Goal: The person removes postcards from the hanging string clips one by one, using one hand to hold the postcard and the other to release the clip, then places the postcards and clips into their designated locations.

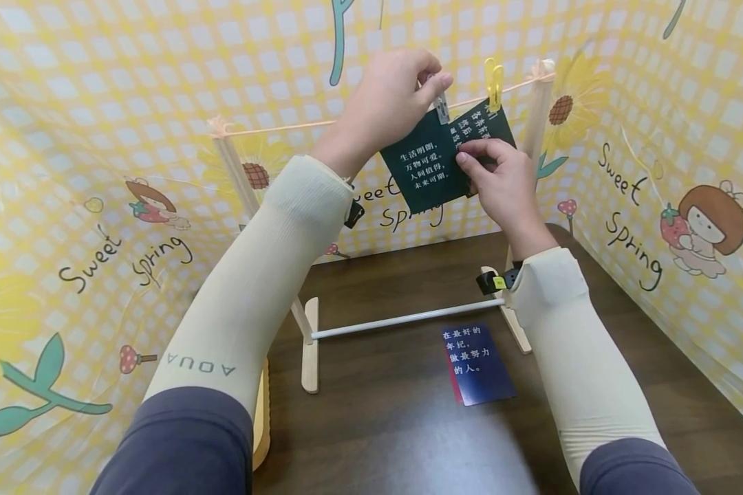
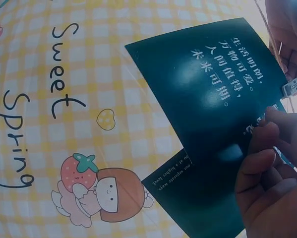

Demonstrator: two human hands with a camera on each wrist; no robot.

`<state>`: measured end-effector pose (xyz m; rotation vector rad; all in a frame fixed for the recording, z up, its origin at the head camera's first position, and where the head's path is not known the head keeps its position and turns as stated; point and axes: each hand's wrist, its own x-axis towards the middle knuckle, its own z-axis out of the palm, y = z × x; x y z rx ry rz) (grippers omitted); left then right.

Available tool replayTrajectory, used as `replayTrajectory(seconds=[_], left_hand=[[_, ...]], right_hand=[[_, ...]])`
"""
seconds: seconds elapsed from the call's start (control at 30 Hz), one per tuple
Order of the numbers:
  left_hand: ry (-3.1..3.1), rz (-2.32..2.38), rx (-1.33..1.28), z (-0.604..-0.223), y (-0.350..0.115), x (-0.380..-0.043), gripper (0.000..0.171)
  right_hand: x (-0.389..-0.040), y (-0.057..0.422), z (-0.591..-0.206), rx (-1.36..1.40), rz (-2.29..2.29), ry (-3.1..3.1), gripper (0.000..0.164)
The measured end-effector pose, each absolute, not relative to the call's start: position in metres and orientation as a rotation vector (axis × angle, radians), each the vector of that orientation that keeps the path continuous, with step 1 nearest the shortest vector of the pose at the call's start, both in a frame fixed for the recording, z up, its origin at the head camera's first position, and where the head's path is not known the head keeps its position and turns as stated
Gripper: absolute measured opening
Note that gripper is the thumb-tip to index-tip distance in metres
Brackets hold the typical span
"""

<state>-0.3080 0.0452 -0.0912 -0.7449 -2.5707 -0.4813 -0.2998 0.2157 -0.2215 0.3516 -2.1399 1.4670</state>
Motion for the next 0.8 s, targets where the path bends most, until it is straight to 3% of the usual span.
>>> replayTrajectory(seconds=[0.8], left_hand=[[-2.550,-0.504,-0.719,-0.0923,0.0501,-0.3074,0.037]], right_hand=[[-0.2990,0.2145,-0.2222,0.348,1.459,-2.159,0.032]])
